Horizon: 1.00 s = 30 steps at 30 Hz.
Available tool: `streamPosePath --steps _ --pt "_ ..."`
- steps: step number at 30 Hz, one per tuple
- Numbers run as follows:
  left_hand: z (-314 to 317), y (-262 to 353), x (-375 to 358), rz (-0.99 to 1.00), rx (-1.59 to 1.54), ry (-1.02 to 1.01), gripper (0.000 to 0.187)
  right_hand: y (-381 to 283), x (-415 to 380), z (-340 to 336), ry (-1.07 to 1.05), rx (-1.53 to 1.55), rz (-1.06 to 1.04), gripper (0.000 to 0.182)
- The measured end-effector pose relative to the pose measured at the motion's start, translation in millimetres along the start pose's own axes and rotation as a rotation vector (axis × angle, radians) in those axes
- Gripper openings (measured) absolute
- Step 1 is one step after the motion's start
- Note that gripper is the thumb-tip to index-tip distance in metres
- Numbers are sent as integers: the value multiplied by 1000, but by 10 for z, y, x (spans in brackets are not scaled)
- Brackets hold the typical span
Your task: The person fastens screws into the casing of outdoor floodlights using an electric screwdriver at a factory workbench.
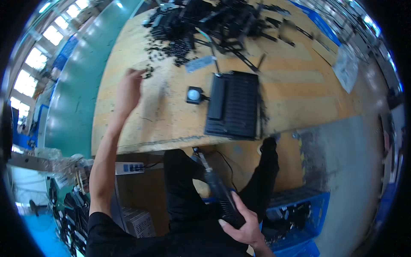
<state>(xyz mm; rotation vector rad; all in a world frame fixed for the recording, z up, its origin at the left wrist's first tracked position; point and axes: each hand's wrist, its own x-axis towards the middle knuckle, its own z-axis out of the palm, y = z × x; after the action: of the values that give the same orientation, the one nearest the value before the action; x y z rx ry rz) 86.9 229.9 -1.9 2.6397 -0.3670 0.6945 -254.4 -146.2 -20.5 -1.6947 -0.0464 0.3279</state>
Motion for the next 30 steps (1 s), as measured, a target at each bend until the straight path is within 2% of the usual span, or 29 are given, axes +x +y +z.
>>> streamPosePath --steps 1,2,5,7,8,9,11,14,17,20,21,23,25,27,29,30 --pt "-191 59 -111 -78 -184 -32 26 -24 -29 -9 26 1 24 89" --pt "-392 278 -258 -176 -399 -45 20 -42 -36 -6 -9 13 -5 88" --pt "-612 781 -856 -477 -853 -67 17 -54 -11 44 -36 37 -62 89" --pt "-535 998 -1260 -624 -1161 -109 17 -101 3 77 -62 64 -23 89" --pt "-460 1068 -1440 -631 -1210 -153 20 -135 -7 73 -79 70 -22 89" --pt "-453 1174 -1523 -697 -1384 -228 14 -178 -19 51 -88 36 -19 88" --pt "-386 1287 -1618 -814 -1631 -345 21 -227 -1 66 -124 12 -25 88" --pt "-367 1427 -1608 -803 -1651 -385 28 -247 -2 104 -103 1 -84 87" --pt "-398 1468 -1599 -835 -1698 -436 23 -247 -16 114 -116 -22 -71 86" --pt "-413 1438 -1580 -796 -1615 -462 19 -212 -30 149 -74 -60 -122 84" --pt "-453 1441 -1559 -784 -1566 -481 18 -220 -44 150 -73 -59 -121 84" --pt "-529 1448 -1488 -769 -1518 -499 16 -264 -72 138 -51 -248 -141 83" --pt "-640 1426 -1385 -604 -1203 -622 18 -281 -48 96 -68 -266 -146 83" --pt "-649 1446 -1349 -627 -1158 -651 19 -210 -59 55 -84 -282 -141 82" --pt "-608 1443 -1345 -578 -1211 -665 21 -44 -77 51 -170 218 205 82" --pt "-565 1417 -1364 -586 -1232 -670 21 -23 -43 98 -175 221 205 82"
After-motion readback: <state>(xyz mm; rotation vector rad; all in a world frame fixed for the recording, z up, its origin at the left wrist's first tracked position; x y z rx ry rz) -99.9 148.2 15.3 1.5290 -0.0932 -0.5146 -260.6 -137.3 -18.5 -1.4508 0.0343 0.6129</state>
